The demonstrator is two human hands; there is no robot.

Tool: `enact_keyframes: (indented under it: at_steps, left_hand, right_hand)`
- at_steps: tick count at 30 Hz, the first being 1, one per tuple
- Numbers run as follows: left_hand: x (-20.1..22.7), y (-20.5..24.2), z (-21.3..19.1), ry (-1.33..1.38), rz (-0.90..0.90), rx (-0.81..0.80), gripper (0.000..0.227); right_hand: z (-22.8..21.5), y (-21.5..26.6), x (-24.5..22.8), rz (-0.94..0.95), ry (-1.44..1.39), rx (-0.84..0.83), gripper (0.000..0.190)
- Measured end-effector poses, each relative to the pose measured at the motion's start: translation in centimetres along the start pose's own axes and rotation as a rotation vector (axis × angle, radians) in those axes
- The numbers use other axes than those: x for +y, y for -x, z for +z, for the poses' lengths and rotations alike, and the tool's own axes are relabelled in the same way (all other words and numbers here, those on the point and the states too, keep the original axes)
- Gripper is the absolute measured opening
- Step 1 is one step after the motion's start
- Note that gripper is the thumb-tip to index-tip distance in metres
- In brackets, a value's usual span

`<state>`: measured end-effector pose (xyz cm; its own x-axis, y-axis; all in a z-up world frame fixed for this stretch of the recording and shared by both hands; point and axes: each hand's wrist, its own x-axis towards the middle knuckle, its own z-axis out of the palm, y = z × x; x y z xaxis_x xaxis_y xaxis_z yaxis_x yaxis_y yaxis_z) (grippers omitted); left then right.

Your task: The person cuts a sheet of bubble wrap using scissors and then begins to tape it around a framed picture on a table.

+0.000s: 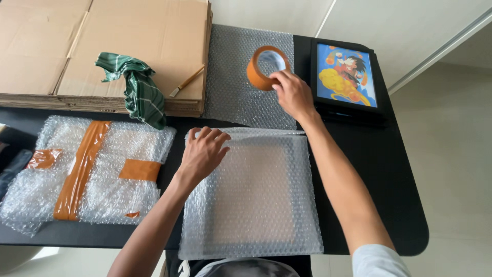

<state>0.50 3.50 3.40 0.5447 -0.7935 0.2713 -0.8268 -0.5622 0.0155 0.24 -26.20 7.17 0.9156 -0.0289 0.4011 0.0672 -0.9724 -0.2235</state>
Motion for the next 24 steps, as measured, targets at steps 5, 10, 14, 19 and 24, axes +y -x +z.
enact_keyframes:
  at_steps: [5, 10, 14, 19, 24]
  left_hand:
    - [0.2, -0.5, 1.6, 0.035, 0.017, 0.142, 0.013]
    - [0.0, 0.0, 1.7, 0.026, 0.047, 0.204, 0.010]
    - [-0.1, 0.6, 0.2, 0.074, 0.084, 0.221, 0.008]
    - [-0.1, 0.0, 0.3, 0.159, 0.074, 0.246, 0.009]
    - [-0.8, -2.4, 0.8, 0.245, -0.028, 0.341, 0.010]
  right_hand:
    - [-4.9, 7.9, -0.2, -0.008, 0.069, 0.042, 0.021]
    - [-6.6, 14.1, 0.4, 0.064, 0.154, 0.026, 0.021]
    - [-7.0, 18.0, 0.8, 0.238, 0.204, 0.020, 0.022]
    - [-6.1, 19.9, 1.6, 0.346, 0.275, -0.028, 0.022]
    - [-6.6, 19.4, 0.3, 0.377, 0.333, -0.015, 0.026]
